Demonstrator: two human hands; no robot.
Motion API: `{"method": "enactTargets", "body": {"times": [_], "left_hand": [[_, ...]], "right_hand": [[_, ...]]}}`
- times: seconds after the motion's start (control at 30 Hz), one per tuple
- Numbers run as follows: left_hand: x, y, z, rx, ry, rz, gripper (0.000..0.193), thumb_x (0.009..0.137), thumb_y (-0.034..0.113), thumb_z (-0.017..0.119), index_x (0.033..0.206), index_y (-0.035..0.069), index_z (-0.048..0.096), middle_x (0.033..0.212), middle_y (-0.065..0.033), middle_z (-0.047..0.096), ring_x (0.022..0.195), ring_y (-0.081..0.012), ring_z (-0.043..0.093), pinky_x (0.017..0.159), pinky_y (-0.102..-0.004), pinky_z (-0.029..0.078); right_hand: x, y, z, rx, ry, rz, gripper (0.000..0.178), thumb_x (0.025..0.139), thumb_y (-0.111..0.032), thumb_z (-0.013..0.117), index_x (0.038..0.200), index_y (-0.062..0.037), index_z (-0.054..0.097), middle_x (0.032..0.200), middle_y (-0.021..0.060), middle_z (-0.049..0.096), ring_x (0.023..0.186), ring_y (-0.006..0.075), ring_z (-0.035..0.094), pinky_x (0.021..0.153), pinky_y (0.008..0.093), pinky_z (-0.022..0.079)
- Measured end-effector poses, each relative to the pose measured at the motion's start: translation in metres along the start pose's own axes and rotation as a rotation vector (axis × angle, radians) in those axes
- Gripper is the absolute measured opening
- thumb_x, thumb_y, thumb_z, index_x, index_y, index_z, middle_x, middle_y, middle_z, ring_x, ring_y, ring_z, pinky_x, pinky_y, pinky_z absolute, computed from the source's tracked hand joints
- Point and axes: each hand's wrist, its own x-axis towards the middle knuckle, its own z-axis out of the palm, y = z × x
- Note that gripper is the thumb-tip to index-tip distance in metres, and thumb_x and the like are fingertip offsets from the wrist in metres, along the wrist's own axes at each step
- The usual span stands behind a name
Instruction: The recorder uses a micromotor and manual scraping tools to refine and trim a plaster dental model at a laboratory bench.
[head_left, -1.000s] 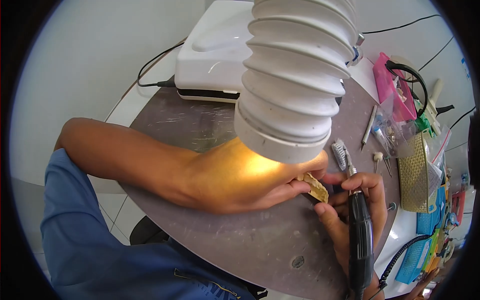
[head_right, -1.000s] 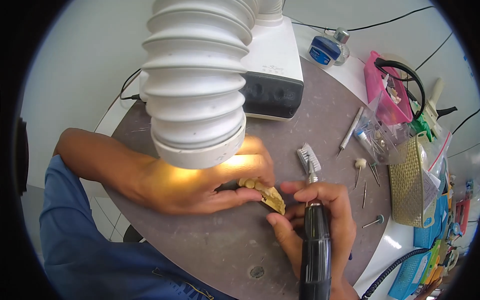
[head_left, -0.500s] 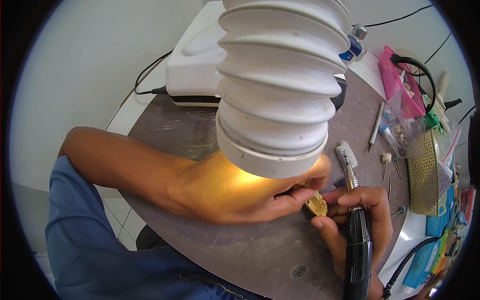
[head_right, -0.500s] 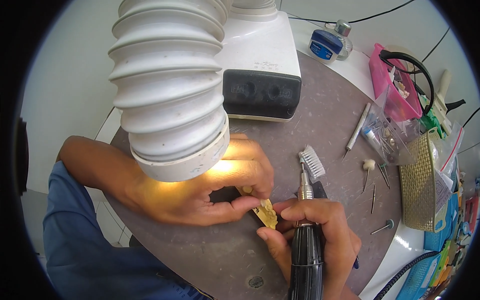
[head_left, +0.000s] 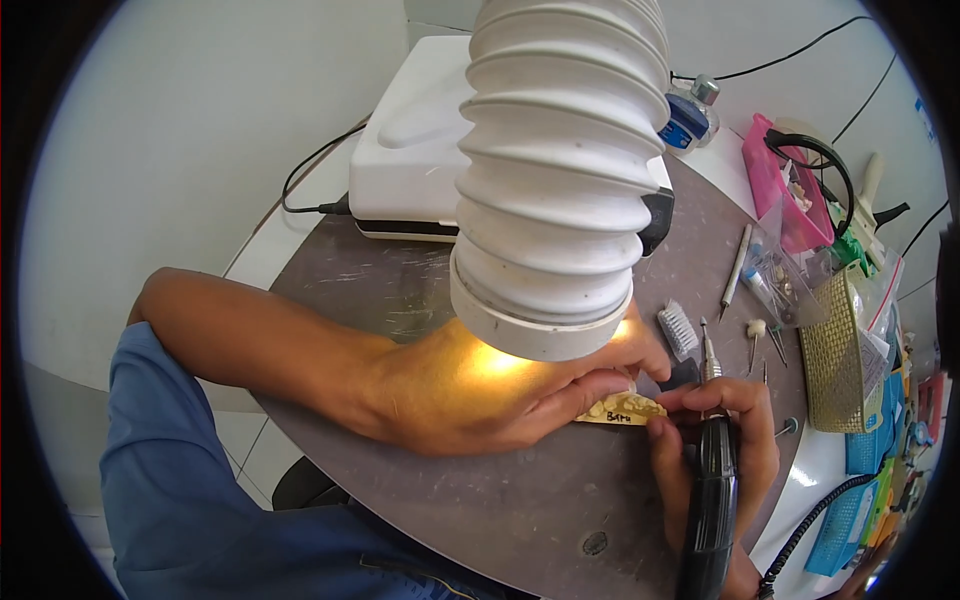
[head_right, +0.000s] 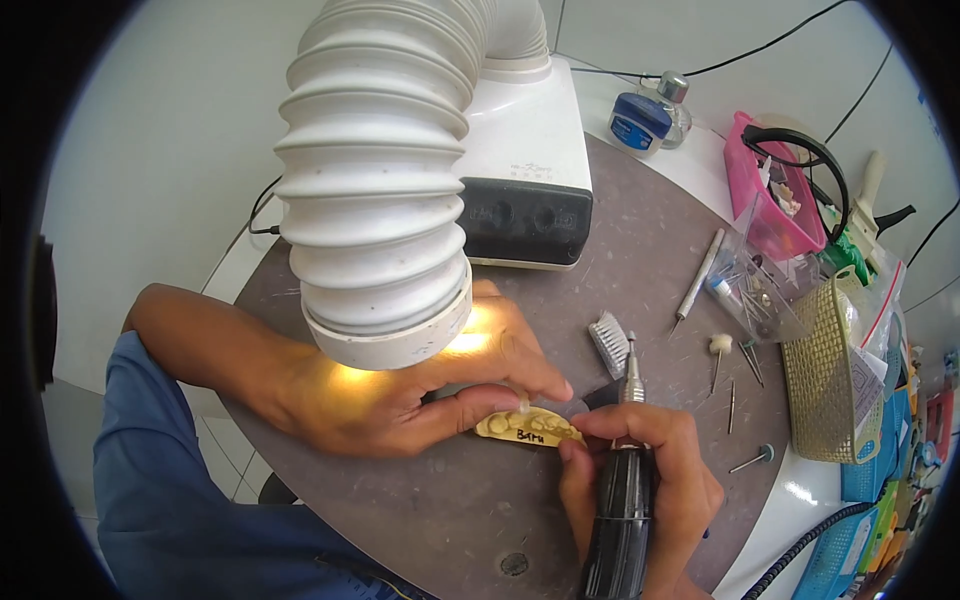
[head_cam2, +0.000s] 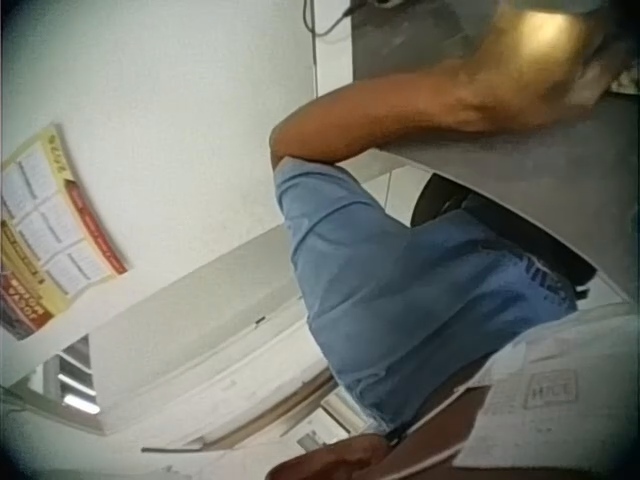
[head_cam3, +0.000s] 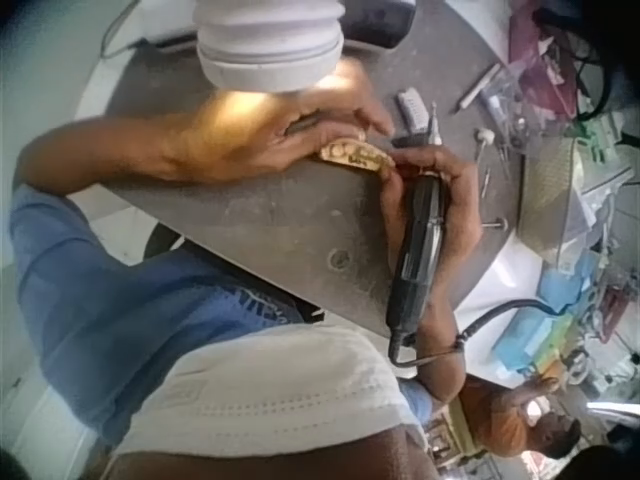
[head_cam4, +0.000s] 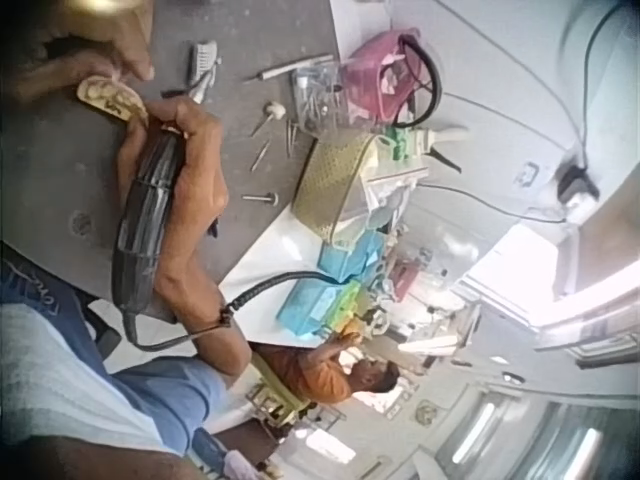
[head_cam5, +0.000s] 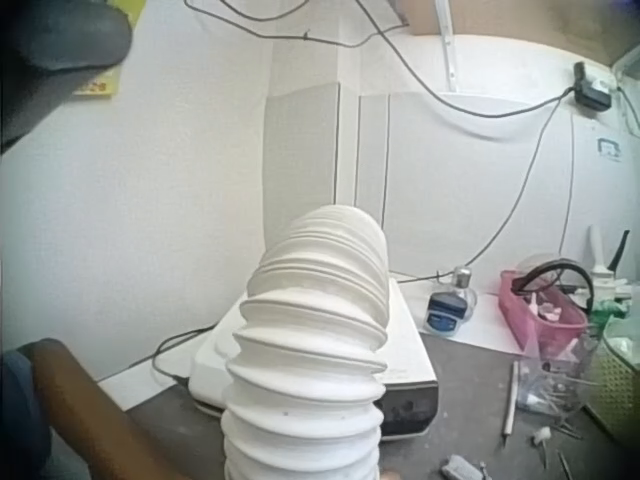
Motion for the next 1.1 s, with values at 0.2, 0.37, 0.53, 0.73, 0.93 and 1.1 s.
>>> {"method": "enactTargets", "body": {"times": [0.2, 0.37, 0.53, 0.73, 0.93, 1.1], "left_hand": [[-0.008, 0.009, 0.002, -0.262, -0.031, -0.164, 0.015, 0.091, 0.002, 0.067, 0.106, 0.004, 0.068, 0.098, -0.0061, 0.068, 0.089, -0.0196, 0.064, 0.078, -0.0314, 0.050], [-0.012, 0.018, 0.001, -0.547, 0.017, -0.305, 0.012, 0.095, 0.010, 0.067, 0.104, 0.002, 0.065, 0.094, -0.0028, 0.068, 0.086, -0.0103, 0.062, 0.075, -0.0265, 0.051], [-0.011, 0.026, -0.006, -0.640, -0.034, -0.456, 0.012, 0.094, 0.011, 0.069, 0.102, 0.002, 0.067, 0.091, -0.0009, 0.068, 0.081, -0.0082, 0.059, 0.071, -0.0257, 0.049], [-0.013, 0.024, 0.004, -0.806, -0.011, -0.593, 0.012, 0.093, 0.011, 0.070, 0.100, 0.002, 0.067, 0.085, -0.0002, 0.065, 0.077, -0.0066, 0.056, 0.067, -0.0252, 0.047], [-0.015, 0.023, 0.006, -0.894, 0.012, -0.578, 0.010, 0.092, 0.009, 0.070, 0.098, 0.002, 0.065, 0.084, 0.0000, 0.064, 0.077, -0.0066, 0.057, 0.067, -0.0244, 0.047], [-0.011, 0.025, 0.010, -0.878, -0.022, -0.564, 0.010, 0.092, 0.008, 0.069, 0.098, 0.003, 0.063, 0.085, -0.0003, 0.065, 0.078, -0.0067, 0.059, 0.068, -0.0242, 0.048]], "right_hand": [[-0.001, -0.017, -0.005, -0.004, 0.164, 0.204, 0.033, 0.091, -0.022, 0.073, 0.108, -0.0045, 0.050, 0.084, 0.0045, 0.061, 0.072, 0.0094, 0.057, 0.069, 0.0235, 0.047], [-0.004, -0.015, -0.002, 0.107, 0.271, 0.112, 0.069, 0.094, -0.060, 0.058, 0.126, 0.0003, 0.047, 0.104, 0.0116, 0.055, 0.088, 0.0143, 0.058, 0.078, 0.0290, 0.051], [-0.008, -0.015, -0.013, 0.133, 0.077, -0.009, 0.048, 0.101, -0.041, 0.051, 0.123, 0.0011, 0.048, 0.105, 0.0160, 0.056, 0.089, 0.0202, 0.057, 0.082, 0.0328, 0.049], [-0.009, -0.029, -0.016, -0.035, 0.018, -0.004, 0.038, 0.101, -0.039, 0.051, 0.111, -0.0026, 0.048, 0.092, 0.0128, 0.060, 0.080, 0.0160, 0.053, 0.077, 0.0296, 0.044], [-0.006, -0.019, -0.012, 0.086, -0.025, -0.106, 0.036, 0.098, -0.034, 0.058, 0.112, -0.0045, 0.043, 0.089, 0.0124, 0.056, 0.084, 0.0192, 0.058, 0.083, 0.0321, 0.047], [-0.010, -0.032, -0.020, 0.079, -0.047, -0.070, 0.035, 0.096, -0.028, 0.064, 0.110, -0.0050, 0.041, 0.087, 0.0118, 0.052, 0.088, 0.0207, 0.060, 0.085, 0.0330, 0.048]]}}
